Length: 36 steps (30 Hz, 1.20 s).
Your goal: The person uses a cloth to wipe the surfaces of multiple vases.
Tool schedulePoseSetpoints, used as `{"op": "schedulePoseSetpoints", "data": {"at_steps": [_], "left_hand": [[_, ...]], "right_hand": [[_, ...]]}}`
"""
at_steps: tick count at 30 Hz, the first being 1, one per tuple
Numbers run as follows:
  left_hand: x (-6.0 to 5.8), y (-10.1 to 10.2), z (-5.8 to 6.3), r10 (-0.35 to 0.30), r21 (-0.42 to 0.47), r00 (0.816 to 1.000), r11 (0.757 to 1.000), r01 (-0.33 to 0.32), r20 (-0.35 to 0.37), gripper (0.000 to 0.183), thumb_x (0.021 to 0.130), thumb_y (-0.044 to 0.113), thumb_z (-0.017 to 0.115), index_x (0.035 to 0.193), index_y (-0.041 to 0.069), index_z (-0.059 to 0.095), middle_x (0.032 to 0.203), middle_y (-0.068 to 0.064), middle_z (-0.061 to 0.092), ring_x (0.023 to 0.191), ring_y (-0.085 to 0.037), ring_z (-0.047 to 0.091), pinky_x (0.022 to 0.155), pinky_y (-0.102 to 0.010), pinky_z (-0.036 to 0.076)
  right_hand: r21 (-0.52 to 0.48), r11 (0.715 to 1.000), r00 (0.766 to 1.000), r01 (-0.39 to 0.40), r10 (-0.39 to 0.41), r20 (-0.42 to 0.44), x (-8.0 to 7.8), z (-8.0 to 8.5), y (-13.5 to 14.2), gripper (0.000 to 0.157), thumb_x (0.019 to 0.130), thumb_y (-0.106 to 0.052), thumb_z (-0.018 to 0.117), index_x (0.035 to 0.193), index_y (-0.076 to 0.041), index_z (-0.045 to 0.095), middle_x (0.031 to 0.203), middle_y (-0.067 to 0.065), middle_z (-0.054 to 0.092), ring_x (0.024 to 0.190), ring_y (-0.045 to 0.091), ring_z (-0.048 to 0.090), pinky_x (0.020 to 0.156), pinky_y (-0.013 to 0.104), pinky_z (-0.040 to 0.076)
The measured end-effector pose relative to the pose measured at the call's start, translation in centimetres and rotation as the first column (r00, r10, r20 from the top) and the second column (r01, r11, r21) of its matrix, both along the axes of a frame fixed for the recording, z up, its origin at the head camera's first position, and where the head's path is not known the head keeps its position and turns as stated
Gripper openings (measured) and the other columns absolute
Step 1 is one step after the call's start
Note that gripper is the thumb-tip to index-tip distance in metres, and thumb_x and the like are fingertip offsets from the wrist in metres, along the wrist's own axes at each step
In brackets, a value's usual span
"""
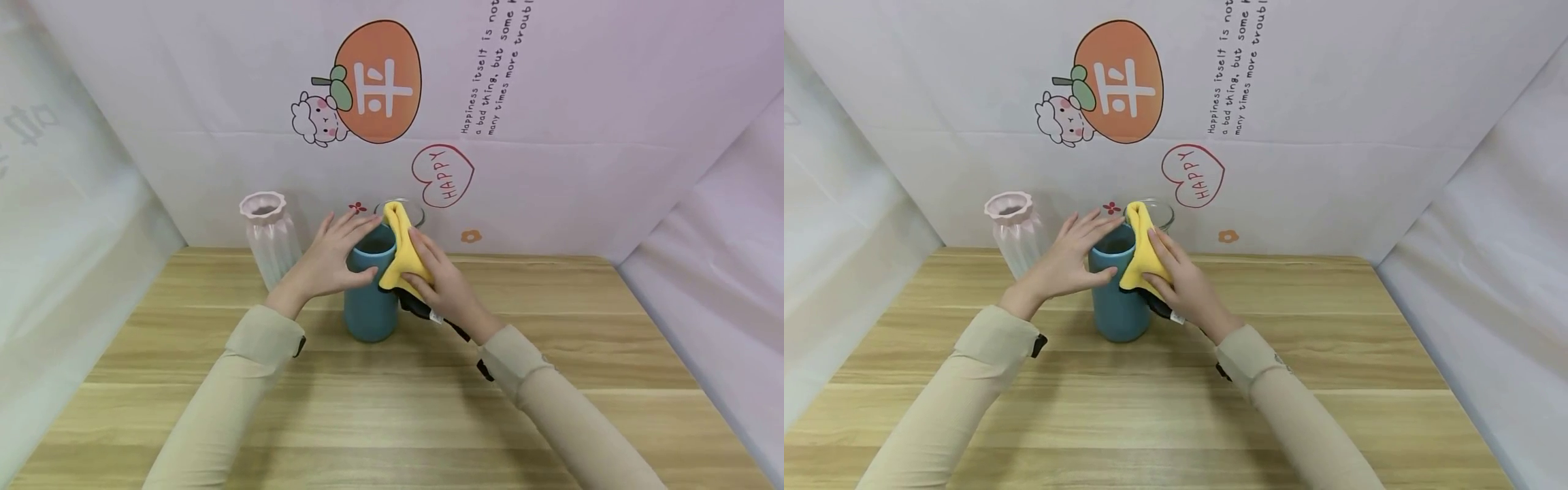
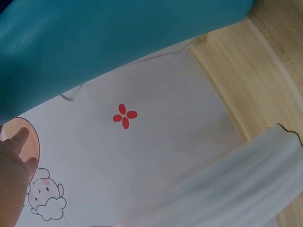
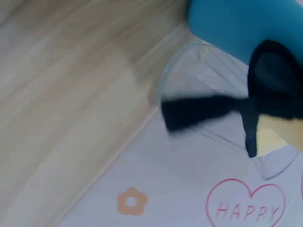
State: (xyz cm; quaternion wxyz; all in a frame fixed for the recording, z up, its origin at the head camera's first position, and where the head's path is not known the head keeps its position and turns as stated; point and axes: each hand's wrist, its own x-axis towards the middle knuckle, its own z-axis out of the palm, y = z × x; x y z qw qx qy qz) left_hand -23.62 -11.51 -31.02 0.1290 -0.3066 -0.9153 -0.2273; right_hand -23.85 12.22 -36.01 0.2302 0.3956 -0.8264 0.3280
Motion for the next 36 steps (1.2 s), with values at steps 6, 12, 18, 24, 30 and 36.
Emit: {"op": "schedulePoseSetpoints", "data": {"at_steps": [6, 12, 18, 24, 30, 36], "left_hand": [[-0.2, -0.1, -0.1, 0.011, -0.02, 1.0, 1.0, -0.01, 0.01, 0.083, 0.081, 0.048, 0.066, 0.15, 0.021, 0.03, 0.152, -0.007, 0.039, 0.146, -0.034, 0.022, 0.119, -0.06, 0.005], [-0.1, -0.1, -0.1, 0.019, -0.02, 1.0, 1.0, -0.019, 0.023, 0.084, 0.08, 0.049, 0.066, 0.15, 0.02, 0.03, 0.152, -0.008, 0.039, 0.146, -0.034, 0.022, 0.12, -0.059, 0.005], [-0.1, 0.1, -0.1, 0.029, -0.029, 0.999, 0.999, -0.028, 0.041, 0.086, 0.08, 0.05, 0.066, 0.151, 0.021, 0.026, 0.153, -0.008, 0.037, 0.147, -0.033, 0.02, 0.12, -0.059, 0.004], [0.0, 0.2, -0.3, 0.053, -0.015, 0.999, 0.998, -0.054, -0.006, 0.089, 0.079, 0.048, 0.07, 0.151, 0.018, 0.028, 0.151, -0.011, 0.036, 0.143, -0.033, 0.026, 0.121, -0.056, 0.006], [0.2, 0.1, -0.5, 0.075, -0.002, 0.995, 0.997, -0.075, -0.065, 0.088, 0.076, 0.047, 0.074, 0.148, 0.013, 0.035, 0.142, -0.015, 0.045, 0.137, -0.032, 0.034, 0.121, -0.054, 0.01], [0.1, -0.1, -0.4, 0.057, -0.001, 0.995, 0.998, -0.058, -0.081, 0.086, 0.076, 0.043, 0.073, 0.147, 0.011, 0.036, 0.144, -0.014, 0.047, 0.141, -0.035, 0.032, 0.12, -0.057, 0.011]], "right_hand": [[0.003, 1.0, 1.0, -0.014, 0.014, 0.022, -0.1, -0.9, -0.8, 0.07, 0.094, -0.024, 0.056, 0.15, 0.001, 0.022, 0.147, 0.024, 0.036, 0.115, 0.035, 0.054, 0.093, 0.046, 0.052], [0.114, 0.993, 0.999, 0.033, -0.035, 0.011, 0.4, -3.8, 0.1, 0.072, 0.086, -0.011, 0.068, 0.147, 0.002, 0.031, 0.146, 0.024, 0.039, 0.124, 0.04, 0.053, 0.098, 0.046, 0.05], [0.355, 0.934, 0.992, 0.04, -0.079, 0.098, 1.3, -6.6, 1.6, 0.068, 0.09, -0.016, 0.064, 0.149, -0.006, 0.031, 0.148, 0.022, 0.037, 0.119, 0.038, 0.058, 0.093, 0.042, 0.054], [0.453, 0.892, 0.978, 0.01, -0.103, 0.181, 1.6, -7.6, 2.5, 0.065, 0.093, -0.018, 0.06, 0.151, -0.016, 0.03, 0.153, 0.019, 0.034, 0.12, 0.037, 0.057, 0.087, 0.042, 0.056], [0.34, 0.94, 0.992, -0.009, -0.035, 0.122, 0.9, -6.8, 2.5, 0.063, 0.089, -0.013, 0.065, 0.146, -0.008, 0.038, 0.145, 0.023, 0.041, 0.12, 0.04, 0.057, 0.091, 0.045, 0.054], [0.121, 0.993, 1.0, 0.001, -0.004, 0.02, 0.3, -3.8, 1.6, 0.064, 0.085, -0.007, 0.067, 0.144, -0.003, 0.04, 0.139, 0.022, 0.048, 0.121, 0.037, 0.056, 0.097, 0.045, 0.05]]}}
